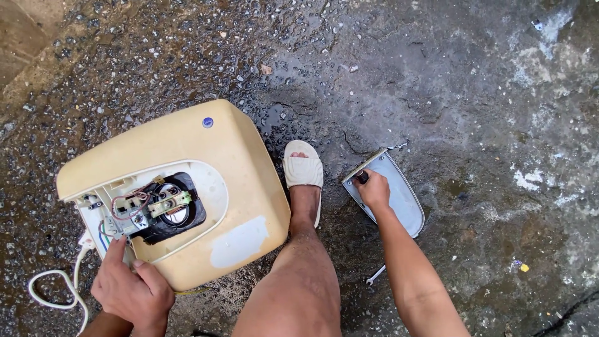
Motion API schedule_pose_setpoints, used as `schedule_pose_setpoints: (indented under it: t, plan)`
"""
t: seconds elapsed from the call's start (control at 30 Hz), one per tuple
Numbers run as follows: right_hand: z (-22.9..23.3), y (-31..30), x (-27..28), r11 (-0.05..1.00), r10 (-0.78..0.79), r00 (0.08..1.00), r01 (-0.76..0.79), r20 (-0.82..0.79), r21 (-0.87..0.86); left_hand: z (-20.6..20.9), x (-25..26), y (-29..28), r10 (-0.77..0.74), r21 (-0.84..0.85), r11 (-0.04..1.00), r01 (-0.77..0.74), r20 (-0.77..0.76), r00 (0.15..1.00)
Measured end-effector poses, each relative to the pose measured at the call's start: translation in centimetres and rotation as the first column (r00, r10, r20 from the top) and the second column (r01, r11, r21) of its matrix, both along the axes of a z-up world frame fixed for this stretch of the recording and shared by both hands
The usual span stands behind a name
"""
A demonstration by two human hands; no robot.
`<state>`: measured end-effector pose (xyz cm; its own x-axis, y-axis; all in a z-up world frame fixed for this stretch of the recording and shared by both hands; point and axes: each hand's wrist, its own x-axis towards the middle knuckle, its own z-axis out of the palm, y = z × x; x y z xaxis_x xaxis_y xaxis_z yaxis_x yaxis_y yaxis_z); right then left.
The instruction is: Repairing a small appliance by securing electrical wire connections to internal terminals using a screwdriver.
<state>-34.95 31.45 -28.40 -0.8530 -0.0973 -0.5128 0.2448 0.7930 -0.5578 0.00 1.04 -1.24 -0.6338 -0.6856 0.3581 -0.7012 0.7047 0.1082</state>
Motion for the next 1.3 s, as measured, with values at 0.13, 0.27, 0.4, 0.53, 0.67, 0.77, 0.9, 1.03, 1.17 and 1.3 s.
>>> schedule_pose_setpoints:
  t: [0.13,0.27,0.4,0.53,0.67,0.77,0.9,1.03,1.17,1.3]
  plan:
    - [0.6,-1.7,0.4,0.986,0.125,0.992,-0.121,-0.030,0.111,0.1,0.2,-0.3,0.006,-0.003,1.000,-0.006,-0.004,1.000]
    - [1.1,-2.0,1.0,0.966,0.195,0.980,-0.187,-0.027,0.178,0.3,0.7,-0.1,0.013,0.004,1.000,-0.013,-0.003,1.000]
    - [0.3,-1.4,0.9,0.974,0.203,0.975,-0.191,-0.087,0.126,0.3,0.6,-0.1,0.022,-0.008,1.000,-0.022,-0.016,1.000]
    - [-0.4,0.1,2.0,0.997,0.074,0.987,-0.073,-0.144,0.012,-0.4,0.8,-0.5,0.039,0.001,0.999,-0.039,-0.031,0.999]
    - [5.4,0.0,4.8,0.888,-0.258,0.965,0.255,0.044,-0.382,-0.5,0.9,-0.7,0.100,-0.034,0.994,-0.101,-0.032,0.994]
    - [12.2,-1.6,5.8,0.771,-0.274,0.946,0.324,0.174,-0.548,-0.9,1.4,-0.8,0.153,0.091,0.985,-0.149,-0.045,0.987]
    - [21.5,-7.2,3.4,0.766,-0.143,0.983,0.037,-0.115,-0.641,-6.7,3.2,-3.7,0.333,0.340,0.869,-0.360,0.137,0.933]
    - [35.2,-12.6,1.9,0.664,0.012,0.928,-0.285,-0.372,-0.691,5.5,0.1,-3.7,0.401,0.489,0.720,-0.491,0.284,0.871]
    - [49.6,-18.1,7.5,0.498,0.339,0.778,-0.626,-0.529,-0.600,16.2,-1.0,-4.7,0.106,0.647,0.718,0.257,-0.466,0.878]
    - [53.9,-22.9,16.4,0.399,0.553,0.556,-0.831,-0.621,-0.388,21.2,0.0,-5.9,0.214,0.602,0.100,0.793,-0.791,0.573]
